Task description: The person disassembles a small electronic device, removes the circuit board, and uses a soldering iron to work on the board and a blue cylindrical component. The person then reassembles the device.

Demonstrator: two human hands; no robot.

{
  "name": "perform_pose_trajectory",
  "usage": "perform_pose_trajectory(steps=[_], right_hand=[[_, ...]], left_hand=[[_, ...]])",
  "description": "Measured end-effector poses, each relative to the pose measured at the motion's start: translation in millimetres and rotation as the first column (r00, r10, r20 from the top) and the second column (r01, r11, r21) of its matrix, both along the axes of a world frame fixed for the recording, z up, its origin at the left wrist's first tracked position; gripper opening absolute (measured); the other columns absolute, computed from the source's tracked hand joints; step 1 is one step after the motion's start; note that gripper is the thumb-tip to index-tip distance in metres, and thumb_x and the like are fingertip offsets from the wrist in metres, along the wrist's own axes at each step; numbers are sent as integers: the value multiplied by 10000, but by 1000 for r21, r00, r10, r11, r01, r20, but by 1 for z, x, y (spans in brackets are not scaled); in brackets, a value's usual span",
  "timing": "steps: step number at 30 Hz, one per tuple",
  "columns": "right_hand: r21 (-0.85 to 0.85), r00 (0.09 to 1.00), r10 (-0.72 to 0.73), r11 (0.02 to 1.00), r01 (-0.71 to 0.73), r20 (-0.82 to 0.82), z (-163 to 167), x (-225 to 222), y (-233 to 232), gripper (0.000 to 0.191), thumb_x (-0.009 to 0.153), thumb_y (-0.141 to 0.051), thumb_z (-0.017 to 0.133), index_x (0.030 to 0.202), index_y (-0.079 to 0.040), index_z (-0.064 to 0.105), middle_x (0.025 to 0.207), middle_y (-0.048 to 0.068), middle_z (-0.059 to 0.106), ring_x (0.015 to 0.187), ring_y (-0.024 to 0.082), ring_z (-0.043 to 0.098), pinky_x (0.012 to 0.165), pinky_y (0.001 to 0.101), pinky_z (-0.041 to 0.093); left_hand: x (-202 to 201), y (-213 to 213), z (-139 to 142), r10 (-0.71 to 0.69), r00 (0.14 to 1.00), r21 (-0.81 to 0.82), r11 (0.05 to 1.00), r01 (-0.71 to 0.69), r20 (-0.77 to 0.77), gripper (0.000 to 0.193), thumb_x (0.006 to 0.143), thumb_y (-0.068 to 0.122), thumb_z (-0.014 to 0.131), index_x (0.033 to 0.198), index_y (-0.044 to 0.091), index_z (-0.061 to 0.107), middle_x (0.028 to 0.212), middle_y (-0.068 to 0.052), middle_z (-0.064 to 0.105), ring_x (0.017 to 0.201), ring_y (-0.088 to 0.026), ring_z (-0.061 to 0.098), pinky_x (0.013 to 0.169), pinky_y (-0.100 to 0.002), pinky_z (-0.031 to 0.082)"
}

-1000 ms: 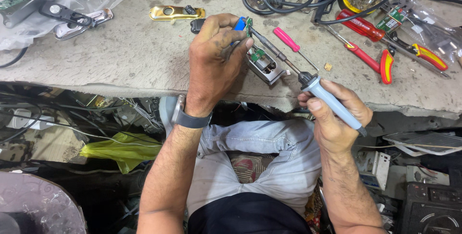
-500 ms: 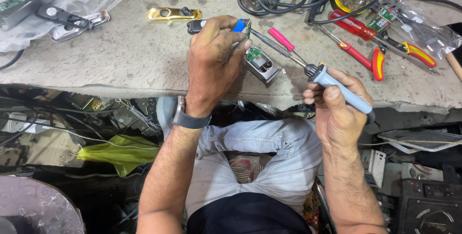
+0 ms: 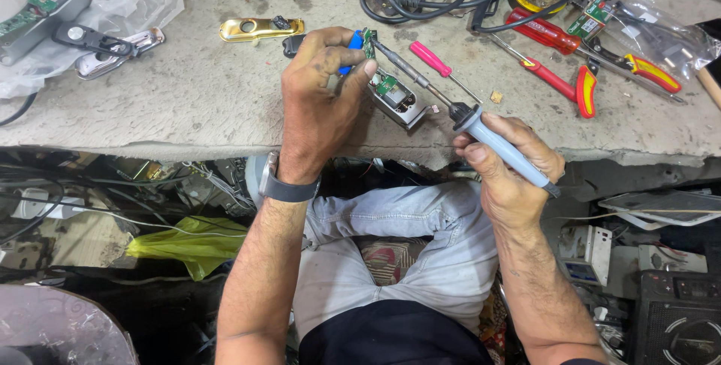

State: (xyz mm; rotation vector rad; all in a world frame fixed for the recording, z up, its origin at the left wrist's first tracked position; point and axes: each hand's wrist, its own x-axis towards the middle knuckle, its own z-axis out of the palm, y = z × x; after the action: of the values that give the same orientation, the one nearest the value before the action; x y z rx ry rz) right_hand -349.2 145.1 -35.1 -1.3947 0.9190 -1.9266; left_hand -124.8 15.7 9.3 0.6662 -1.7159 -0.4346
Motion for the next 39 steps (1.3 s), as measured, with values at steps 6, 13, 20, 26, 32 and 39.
perform_pose_trajectory(steps=[6,13,20,26,32,39], right_hand=[[-4,1000,3,1000,-3,-10,1,-1,0,361,996,-51,803,1329,14,682,1075,186,726,932,249,755,820,346,661],[2,1000,-6,1000,6,-16,-2,-1,1,355,996,-49,802,1323,18,682,1076,194,724,930,251,755,819,353,662],[-3,1000,-10,1000,10,-16,-5,0,2,358,983,-38,805,1315,16,683,1077,190,720,929,254,754,817,351,662],[-33,995,-55,998,52,-86,-6,2,1,349,978,-2,806,1306,7,687,1083,180,717,932,238,750,831,331,652],[-35,997,-34,999,31,-68,-8,2,2,353,978,-11,803,1310,8,687,1076,177,720,934,239,753,835,329,652],[15,994,10,1000,-12,112,-17,-4,7,395,963,-76,823,1318,13,674,1100,205,724,935,279,751,803,367,659]], left_hand=[[-1,0,0,6,1000,-6,1000,-6,15,127,948,28,810,1042,11,726,1177,-124,692,1079,-231,729,902,-314,622],[-2,0,0,7,1000,12,1000,-7,12,117,946,34,809,1032,13,733,1170,-118,696,1072,-217,729,889,-305,625],[-2,-1,1,2,1000,14,1000,-2,10,121,942,40,815,1027,16,731,1165,-116,696,1071,-219,732,889,-305,627],[0,0,1,13,1000,3,1000,-13,16,133,935,40,818,1036,9,737,1162,-122,699,1086,-236,724,915,-325,609],[0,1,3,8,999,-33,999,-7,38,139,949,43,808,1051,15,718,1195,-127,690,1091,-257,723,916,-346,602],[2,8,3,163,956,-219,969,-109,245,289,863,-90,675,1125,28,703,1303,-161,660,1166,-319,643,970,-426,497]])
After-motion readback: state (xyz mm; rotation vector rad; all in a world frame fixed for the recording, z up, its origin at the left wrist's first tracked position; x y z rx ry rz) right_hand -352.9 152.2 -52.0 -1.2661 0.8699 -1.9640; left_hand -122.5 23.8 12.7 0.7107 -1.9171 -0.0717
